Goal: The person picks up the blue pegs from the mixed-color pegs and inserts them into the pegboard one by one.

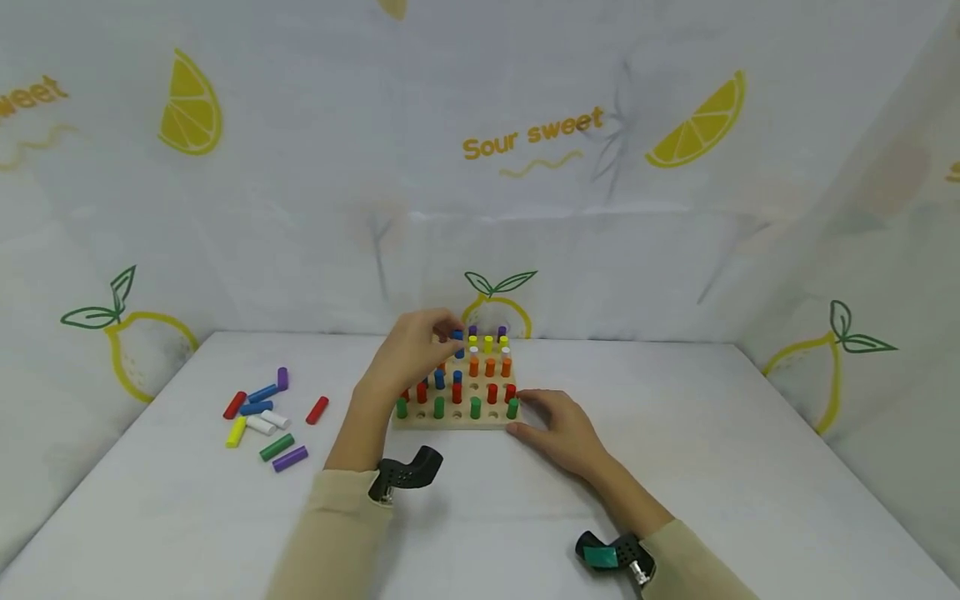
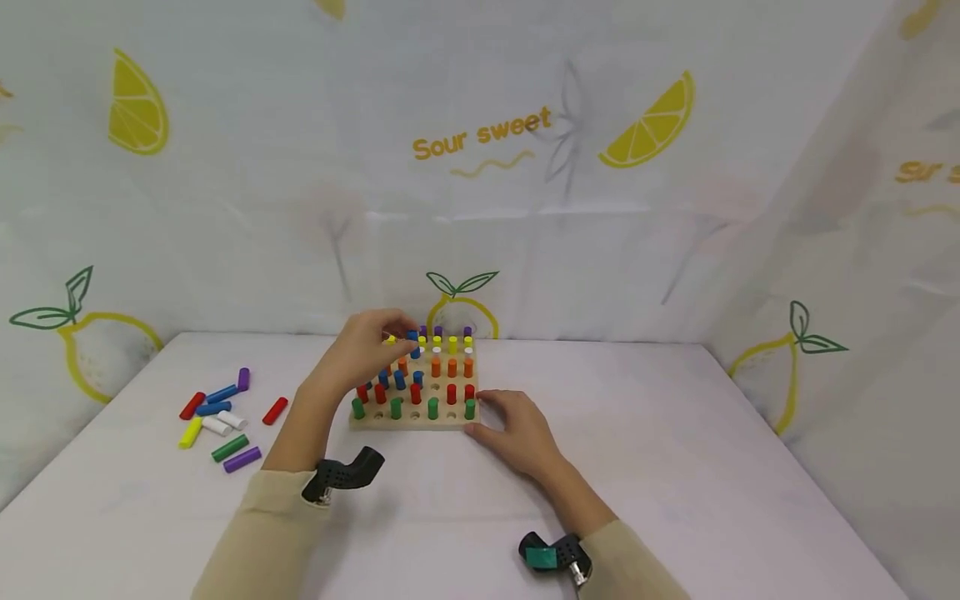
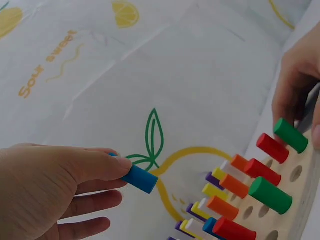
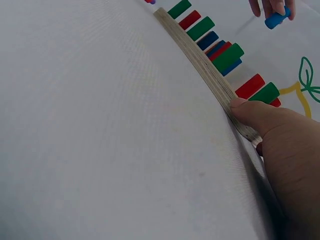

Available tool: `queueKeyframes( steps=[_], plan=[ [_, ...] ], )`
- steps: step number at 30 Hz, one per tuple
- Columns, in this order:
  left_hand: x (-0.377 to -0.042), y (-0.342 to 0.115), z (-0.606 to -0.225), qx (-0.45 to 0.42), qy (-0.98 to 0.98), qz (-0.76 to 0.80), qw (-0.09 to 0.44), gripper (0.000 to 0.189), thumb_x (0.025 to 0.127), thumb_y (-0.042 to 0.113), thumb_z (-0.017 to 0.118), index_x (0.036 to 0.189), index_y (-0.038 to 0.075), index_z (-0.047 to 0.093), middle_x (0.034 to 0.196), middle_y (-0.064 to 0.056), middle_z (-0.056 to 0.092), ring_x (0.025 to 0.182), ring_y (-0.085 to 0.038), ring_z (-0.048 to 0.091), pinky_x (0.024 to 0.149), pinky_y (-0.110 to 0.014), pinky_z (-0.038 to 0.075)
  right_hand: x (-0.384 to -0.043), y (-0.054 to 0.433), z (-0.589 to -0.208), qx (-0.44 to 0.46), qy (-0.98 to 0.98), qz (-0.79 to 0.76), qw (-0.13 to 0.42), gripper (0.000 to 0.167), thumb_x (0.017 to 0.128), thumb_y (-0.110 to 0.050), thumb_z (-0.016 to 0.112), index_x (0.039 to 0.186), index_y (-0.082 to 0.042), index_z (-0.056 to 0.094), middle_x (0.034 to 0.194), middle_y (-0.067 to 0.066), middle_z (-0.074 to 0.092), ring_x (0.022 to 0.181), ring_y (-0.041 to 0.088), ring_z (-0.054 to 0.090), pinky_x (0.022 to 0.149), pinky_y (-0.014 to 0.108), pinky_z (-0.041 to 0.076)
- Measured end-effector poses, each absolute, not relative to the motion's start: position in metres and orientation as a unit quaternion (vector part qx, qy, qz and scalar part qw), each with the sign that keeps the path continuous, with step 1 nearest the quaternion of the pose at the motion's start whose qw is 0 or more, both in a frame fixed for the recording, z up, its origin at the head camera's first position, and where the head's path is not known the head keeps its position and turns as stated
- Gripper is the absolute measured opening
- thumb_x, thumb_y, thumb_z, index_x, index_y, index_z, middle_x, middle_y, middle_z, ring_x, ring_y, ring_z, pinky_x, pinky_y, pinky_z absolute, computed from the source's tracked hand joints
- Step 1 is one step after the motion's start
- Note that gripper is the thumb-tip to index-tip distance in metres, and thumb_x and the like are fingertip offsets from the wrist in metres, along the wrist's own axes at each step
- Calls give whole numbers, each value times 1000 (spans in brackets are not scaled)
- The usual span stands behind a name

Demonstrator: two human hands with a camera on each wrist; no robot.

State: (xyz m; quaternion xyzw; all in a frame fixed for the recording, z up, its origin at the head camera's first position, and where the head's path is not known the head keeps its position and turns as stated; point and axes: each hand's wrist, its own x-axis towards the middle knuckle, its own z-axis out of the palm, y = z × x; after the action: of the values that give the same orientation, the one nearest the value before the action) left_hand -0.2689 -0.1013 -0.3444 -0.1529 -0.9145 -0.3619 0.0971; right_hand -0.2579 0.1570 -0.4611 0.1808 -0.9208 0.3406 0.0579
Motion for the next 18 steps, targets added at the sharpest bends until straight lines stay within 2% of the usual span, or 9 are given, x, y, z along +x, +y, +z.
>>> queueKeyframes(
  steps=[9,18],
  plan=[
    [-278,-95,-358,-176,-909,-361,107,20,94,19,72,113,11,73,106,-2,75,101,-18,69,92,-40,57,-259,158,-460,183,-925,327,69,56,88,-40,77,135,-13,63,138,7,65,135,31,54,114,55,42],
    [-280,-80,-373,-159,-922,-345,77,24,95,18,71,119,12,73,105,-1,74,97,-16,67,86,-35,58,-258,156,-460,186,-920,341,59,55,89,-40,77,135,-13,63,138,6,65,137,31,53,116,55,41]
  ],
)
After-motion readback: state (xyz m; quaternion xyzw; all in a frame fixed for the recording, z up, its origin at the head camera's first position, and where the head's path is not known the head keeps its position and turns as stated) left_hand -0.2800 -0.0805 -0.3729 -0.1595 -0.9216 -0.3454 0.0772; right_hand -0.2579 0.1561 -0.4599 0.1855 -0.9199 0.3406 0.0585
